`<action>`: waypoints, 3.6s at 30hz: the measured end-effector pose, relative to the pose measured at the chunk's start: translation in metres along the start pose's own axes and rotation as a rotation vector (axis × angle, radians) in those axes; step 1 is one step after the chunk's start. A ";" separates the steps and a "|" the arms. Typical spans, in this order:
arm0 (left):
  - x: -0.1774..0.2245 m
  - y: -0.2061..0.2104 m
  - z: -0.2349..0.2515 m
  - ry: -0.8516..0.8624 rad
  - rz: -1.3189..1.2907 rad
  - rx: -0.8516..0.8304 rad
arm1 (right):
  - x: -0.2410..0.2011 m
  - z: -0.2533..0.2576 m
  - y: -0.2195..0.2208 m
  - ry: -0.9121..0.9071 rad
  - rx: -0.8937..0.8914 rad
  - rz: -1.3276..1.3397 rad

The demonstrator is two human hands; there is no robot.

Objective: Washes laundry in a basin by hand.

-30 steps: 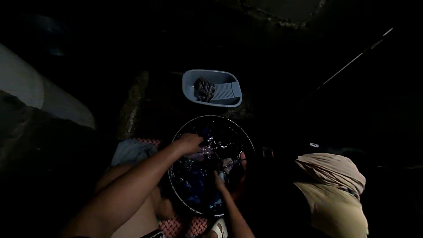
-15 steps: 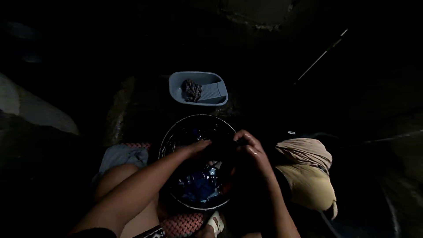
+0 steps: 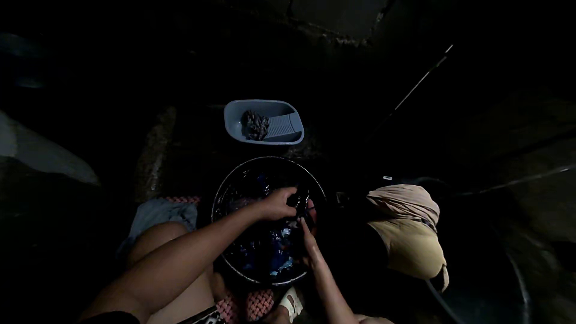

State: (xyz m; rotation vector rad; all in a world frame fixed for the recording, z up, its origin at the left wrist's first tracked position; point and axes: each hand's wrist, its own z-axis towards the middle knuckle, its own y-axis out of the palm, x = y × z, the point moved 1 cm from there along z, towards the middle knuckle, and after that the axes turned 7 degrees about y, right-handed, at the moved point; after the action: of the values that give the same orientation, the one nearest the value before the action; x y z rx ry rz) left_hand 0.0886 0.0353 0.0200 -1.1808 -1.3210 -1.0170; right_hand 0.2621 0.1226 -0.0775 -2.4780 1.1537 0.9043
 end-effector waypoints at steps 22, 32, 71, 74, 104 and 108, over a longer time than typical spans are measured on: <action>-0.025 -0.032 -0.001 -0.047 -0.821 0.299 | -0.071 -0.036 0.063 -0.173 -0.494 0.885; -0.011 -0.017 -0.002 0.099 -0.602 0.338 | -0.074 -0.027 0.059 -0.286 -0.294 0.681; -0.046 -0.069 -0.001 -0.281 0.234 0.429 | -0.079 0.025 0.073 -0.425 -0.289 -0.878; -0.043 -0.090 -0.009 -0.243 0.022 0.656 | -0.140 0.031 0.083 -0.476 -0.137 -0.443; -0.091 -0.058 -0.017 -0.252 0.500 -0.334 | -0.092 -0.018 0.080 -0.559 -0.497 -0.706; -0.064 -0.052 -0.009 -0.138 0.299 -0.180 | -0.113 -0.036 0.053 -0.648 -0.287 -0.119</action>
State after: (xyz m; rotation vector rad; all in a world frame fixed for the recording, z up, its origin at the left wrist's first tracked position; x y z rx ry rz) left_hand 0.0371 0.0118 -0.0399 -1.5568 -1.1307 -0.8603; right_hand 0.1824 0.1387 0.0233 -2.1338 0.6821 1.7561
